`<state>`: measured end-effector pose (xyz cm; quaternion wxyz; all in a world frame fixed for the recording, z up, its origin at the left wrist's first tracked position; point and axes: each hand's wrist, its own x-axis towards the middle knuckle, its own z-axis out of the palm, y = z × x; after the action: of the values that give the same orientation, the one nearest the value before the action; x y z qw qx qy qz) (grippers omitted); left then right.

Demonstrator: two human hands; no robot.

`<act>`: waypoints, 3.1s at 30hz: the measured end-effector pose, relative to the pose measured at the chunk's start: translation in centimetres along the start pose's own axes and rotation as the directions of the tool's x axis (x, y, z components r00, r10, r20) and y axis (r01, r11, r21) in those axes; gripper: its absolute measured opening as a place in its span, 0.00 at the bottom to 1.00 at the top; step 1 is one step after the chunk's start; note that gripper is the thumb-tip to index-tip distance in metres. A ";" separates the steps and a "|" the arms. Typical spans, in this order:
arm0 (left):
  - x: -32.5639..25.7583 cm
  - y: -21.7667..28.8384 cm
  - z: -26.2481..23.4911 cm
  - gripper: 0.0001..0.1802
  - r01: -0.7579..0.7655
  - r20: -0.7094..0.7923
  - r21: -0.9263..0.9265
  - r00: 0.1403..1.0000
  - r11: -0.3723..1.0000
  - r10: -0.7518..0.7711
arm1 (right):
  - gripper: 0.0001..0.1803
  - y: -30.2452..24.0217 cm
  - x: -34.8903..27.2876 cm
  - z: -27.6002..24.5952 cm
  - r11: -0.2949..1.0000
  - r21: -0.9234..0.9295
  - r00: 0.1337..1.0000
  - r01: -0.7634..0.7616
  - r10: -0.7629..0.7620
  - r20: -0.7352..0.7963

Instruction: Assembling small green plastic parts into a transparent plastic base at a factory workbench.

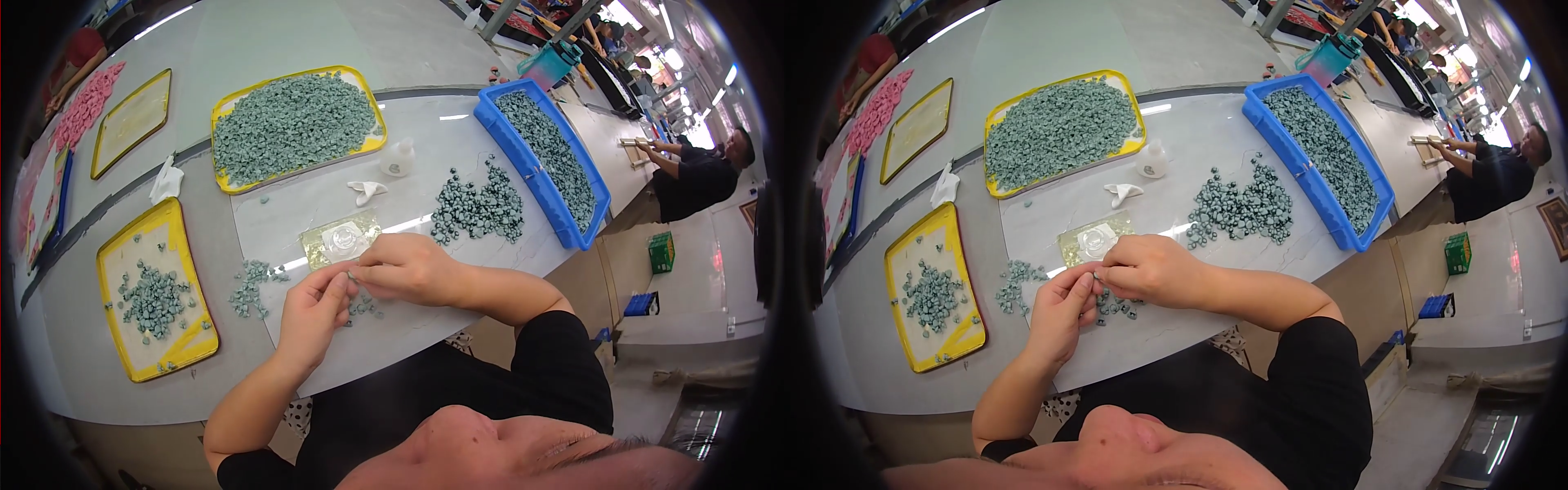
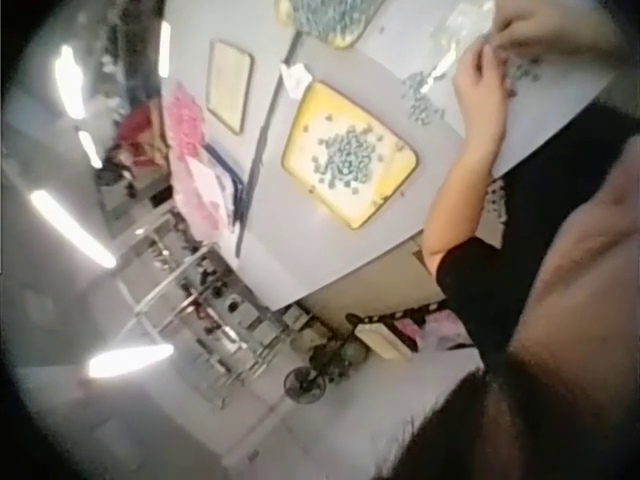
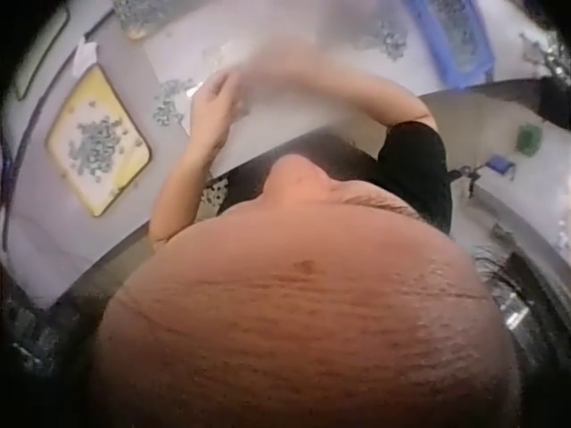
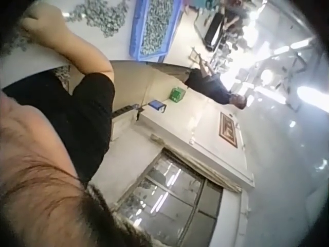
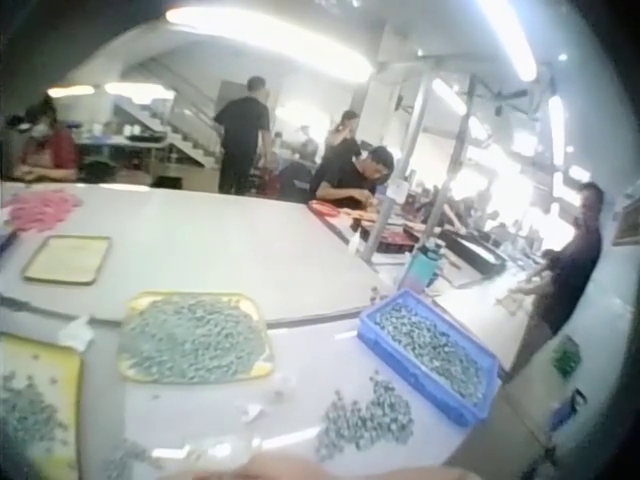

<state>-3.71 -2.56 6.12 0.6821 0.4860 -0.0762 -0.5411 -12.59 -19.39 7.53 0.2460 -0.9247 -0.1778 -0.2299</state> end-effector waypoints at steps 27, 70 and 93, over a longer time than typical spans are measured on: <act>0.6 0.1 -4.6 0.12 0.024 -0.030 -0.172 0.999 0.985 -0.030 | 0.18 3.0 1.3 3.4 0.959 -0.285 1.000 0.007 -0.014 -0.020; 0.4 -1.0 -6.5 0.16 0.050 0.044 -0.171 0.998 0.984 -0.043 | 0.03 -0.5 2.0 7.3 0.316 0.756 0.699 -0.573 0.670 0.250; -0.2 -1.5 -5.6 0.14 -0.043 -0.009 -0.139 0.999 0.989 0.042 | 0.14 0.2 2.1 7.7 0.969 -0.074 0.963 0.236 -0.244 -0.119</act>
<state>-1.23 0.97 2.20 0.7259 0.4371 -0.0467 -0.5290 -8.16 -14.99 2.51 0.1997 -0.8866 -0.2657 -0.3216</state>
